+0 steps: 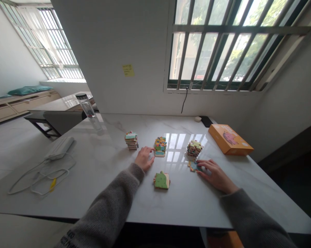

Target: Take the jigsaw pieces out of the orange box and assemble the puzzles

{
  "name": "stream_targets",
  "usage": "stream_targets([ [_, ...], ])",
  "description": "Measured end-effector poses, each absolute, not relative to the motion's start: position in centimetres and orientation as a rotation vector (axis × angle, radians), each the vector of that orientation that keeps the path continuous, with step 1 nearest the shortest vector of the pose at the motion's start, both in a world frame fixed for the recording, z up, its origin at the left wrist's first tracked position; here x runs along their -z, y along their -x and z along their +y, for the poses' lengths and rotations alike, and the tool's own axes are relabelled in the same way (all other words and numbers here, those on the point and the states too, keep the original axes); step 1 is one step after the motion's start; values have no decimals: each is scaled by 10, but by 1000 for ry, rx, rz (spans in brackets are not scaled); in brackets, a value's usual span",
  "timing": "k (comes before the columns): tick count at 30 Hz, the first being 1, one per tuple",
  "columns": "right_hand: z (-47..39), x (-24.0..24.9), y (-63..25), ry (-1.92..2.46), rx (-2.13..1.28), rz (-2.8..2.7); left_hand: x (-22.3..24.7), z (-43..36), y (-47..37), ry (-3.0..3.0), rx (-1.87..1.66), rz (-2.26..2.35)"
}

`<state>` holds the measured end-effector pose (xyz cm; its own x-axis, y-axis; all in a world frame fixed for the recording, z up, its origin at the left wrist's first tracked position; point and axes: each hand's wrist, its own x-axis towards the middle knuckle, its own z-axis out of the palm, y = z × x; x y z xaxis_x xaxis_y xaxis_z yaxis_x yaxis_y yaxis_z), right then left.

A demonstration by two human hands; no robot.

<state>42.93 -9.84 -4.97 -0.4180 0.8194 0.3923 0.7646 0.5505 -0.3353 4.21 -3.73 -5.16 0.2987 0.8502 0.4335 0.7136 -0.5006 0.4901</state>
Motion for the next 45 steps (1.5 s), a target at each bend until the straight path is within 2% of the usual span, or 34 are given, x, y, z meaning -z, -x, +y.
stream_targets([
  [6,-106,35,-405,1107,-8,-2188,51,-36,-48,-2366,-794,1603],
  [12,-102,26,-349,965,-93,-2266,50,-30,-57,-2420,-680,1691],
  [19,-76,11,-291,840,-206,-2281,50,-26,-57,-2252,-791,1653],
  [26,-48,15,-265,969,-410,-2025,50,-26,-58,-1892,-1178,1334],
  [29,-55,20,-266,995,-583,-1916,44,-34,-59,-1724,-1179,1180],
  [32,-65,24,-266,963,-929,-1751,37,-47,-61,-1689,-1097,1053],
  [35,-71,27,-263,919,-1151,-1578,30,-59,-61,-1812,-1124,1053],
  [40,-71,25,-261,956,-1275,-1408,17,-69,-55,-2278,-1131,977],
  [45,-74,17,-263,932,-1418,-1380,12,-71,-50,-2455,-1022,872],
])
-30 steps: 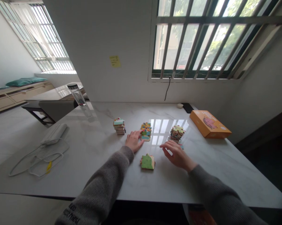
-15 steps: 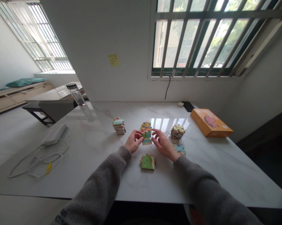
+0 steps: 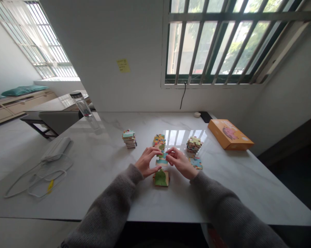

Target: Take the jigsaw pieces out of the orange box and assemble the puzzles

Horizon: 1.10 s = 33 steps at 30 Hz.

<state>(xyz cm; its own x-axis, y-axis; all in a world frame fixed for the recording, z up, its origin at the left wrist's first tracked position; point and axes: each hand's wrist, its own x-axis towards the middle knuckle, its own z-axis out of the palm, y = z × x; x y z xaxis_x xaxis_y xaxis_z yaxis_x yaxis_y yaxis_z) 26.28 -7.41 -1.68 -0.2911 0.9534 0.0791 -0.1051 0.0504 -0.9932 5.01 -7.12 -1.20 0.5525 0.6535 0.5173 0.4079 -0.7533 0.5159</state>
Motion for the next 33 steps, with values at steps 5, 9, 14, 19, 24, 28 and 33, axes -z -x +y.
stream_targets([
  [5,-77,15,-262,875,-1499,-1361,12,-70,-48,-2391,-968,867],
  [9,-71,19,-265,826,-1492,-1268,12,-73,-46,-2322,-828,843],
  [14,-61,24,-276,887,-1402,-1194,13,-85,-51,-2344,-643,802],
  [19,-59,24,-278,960,-1377,-1209,22,-87,-55,-2410,-502,783],
  [24,-61,24,-276,967,-1357,-1246,35,-81,-55,-2496,-426,799],
  [28,-60,24,-277,974,-1344,-1264,37,-81,-55,-2492,-415,800],
  [33,-55,33,-280,1023,-1211,-1407,29,-76,-50,-2389,-630,852],
])
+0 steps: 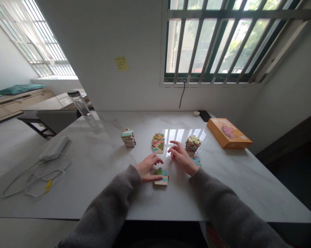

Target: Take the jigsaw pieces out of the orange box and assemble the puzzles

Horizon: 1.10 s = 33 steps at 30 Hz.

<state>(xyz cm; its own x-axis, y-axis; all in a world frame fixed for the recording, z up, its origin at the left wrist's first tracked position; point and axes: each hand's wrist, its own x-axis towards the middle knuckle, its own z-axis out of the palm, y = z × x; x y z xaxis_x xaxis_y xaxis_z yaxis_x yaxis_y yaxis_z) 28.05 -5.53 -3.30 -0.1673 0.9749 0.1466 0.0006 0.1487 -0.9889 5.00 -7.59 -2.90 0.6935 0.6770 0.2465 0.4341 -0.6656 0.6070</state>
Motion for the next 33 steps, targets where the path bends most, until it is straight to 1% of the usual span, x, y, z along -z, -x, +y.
stream_targets([
  [4,-51,43,-281,1146,-794,-1785,32,-59,-43,-2395,-850,1254],
  [7,-50,47,-276,1184,-531,-2006,41,-48,-42,-2386,-794,1478],
  [11,-50,51,-271,1253,-341,-2158,49,-43,-44,-2388,-718,1493],
  [17,-50,51,-269,1207,-408,-2136,49,-46,-47,-2390,-704,1392],
  [21,-48,48,-263,1102,-594,-1934,48,-46,-48,-2370,-731,1351],
  [27,-42,50,-256,1153,-817,-1791,48,-45,-46,-2363,-750,1311],
  [30,-41,51,-256,1159,-817,-1795,49,-46,-48,-2369,-773,1289],
  [33,-41,51,-258,1183,-788,-1767,47,-48,-50,-2432,-933,1279],
])
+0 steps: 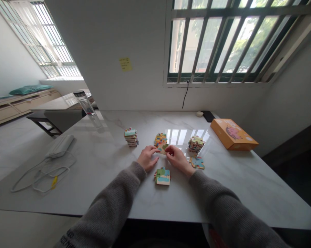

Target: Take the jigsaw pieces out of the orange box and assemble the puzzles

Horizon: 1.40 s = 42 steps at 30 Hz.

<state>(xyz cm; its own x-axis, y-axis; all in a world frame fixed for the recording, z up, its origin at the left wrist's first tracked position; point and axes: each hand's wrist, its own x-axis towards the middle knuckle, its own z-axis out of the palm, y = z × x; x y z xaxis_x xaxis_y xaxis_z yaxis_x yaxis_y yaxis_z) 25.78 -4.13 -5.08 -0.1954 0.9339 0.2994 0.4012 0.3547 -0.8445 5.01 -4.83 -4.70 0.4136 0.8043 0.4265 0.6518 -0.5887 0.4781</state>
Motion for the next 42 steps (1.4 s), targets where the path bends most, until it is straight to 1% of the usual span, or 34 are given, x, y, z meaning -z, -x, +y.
stream_targets([
  [2,-43,48,-258,1183,-821,-1740,44,-50,-51,-2497,-1059,1266],
  [5,-49,42,-259,1099,-928,-1729,39,-52,-51,-2571,-1133,1202],
  [13,-60,33,-259,919,-1121,-1788,32,-56,-49,-2532,-1144,994],
  [17,-62,28,-262,850,-1197,-1677,22,-64,-47,-2490,-1109,987],
  [20,-59,25,-268,881,-1184,-1589,18,-75,-49,-2475,-1006,923],
  [24,-52,32,-275,944,-1157,-1564,22,-84,-57,-2551,-710,778],
  [27,-49,40,-277,949,-1141,-1589,23,-85,-60,-2574,-592,768],
  [32,-49,43,-277,957,-1110,-1612,19,-86,-60,-2603,-532,804],
  [37,-47,40,-279,1000,-963,-1594,21,-89,-60,-2652,-505,825],
  [40,-46,41,-280,1070,-856,-1649,21,-86,-57,-2611,-564,813],
  [42,-46,42,-279,1127,-748,-1752,21,-81,-54,-2584,-663,878],
])
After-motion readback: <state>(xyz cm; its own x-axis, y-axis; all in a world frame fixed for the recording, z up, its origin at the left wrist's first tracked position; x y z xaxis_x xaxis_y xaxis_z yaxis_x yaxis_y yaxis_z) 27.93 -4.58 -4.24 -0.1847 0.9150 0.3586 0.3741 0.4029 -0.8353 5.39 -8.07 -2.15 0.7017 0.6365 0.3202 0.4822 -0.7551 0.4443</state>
